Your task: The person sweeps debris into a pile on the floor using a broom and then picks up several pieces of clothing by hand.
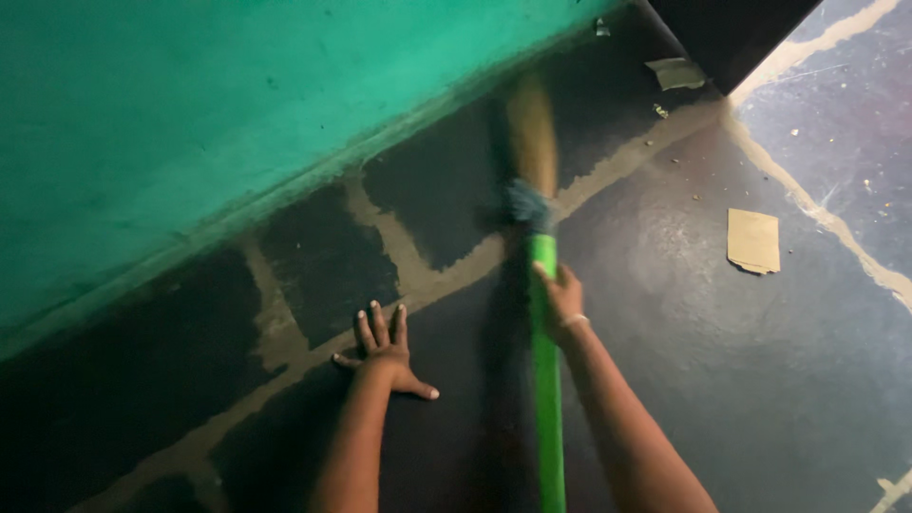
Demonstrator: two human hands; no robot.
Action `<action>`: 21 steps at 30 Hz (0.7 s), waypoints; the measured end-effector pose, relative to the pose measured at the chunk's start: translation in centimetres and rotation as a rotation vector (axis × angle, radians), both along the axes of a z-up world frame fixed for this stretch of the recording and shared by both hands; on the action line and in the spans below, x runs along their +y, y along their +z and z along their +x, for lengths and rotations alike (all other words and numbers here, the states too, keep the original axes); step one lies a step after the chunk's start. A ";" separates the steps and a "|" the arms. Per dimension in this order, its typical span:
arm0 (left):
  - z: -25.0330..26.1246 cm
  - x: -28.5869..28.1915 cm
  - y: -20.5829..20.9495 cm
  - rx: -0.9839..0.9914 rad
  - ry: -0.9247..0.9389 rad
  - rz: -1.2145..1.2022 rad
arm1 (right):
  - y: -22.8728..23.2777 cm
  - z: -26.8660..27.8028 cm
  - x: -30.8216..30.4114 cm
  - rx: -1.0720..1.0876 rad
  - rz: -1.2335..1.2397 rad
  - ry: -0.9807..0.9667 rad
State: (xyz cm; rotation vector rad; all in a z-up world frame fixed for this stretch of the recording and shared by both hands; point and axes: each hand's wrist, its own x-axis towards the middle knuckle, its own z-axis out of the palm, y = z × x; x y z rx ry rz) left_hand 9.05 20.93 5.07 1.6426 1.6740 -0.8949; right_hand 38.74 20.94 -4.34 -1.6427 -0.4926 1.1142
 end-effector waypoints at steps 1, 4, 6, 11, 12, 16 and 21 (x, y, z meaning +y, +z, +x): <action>-0.1 -0.3 0.0 0.005 -0.004 -0.010 | -0.1 1.2 -1.1 0.021 -0.029 -0.061; -0.4 -0.3 -0.7 -0.005 -0.010 0.010 | 0.2 4.3 -3.0 -0.032 -0.010 -0.234; -0.3 -0.1 -1.2 0.016 -0.018 0.021 | 0.6 3.7 -3.7 -0.149 0.060 -0.262; -0.2 -0.5 -2.1 0.047 -0.035 0.051 | 2.2 -2.3 -4.3 -0.255 0.140 0.130; -0.4 -0.2 -1.9 0.028 -0.044 0.023 | 2.4 -3.5 -3.7 -0.212 0.120 0.201; -0.1 -0.4 -1.6 0.031 -0.010 0.043 | 3.1 -3.2 -2.2 -0.098 -0.181 0.279; 0.0 -0.2 -1.4 0.066 -0.030 0.046 | 0.8 5.1 -5.1 -0.135 -0.040 0.025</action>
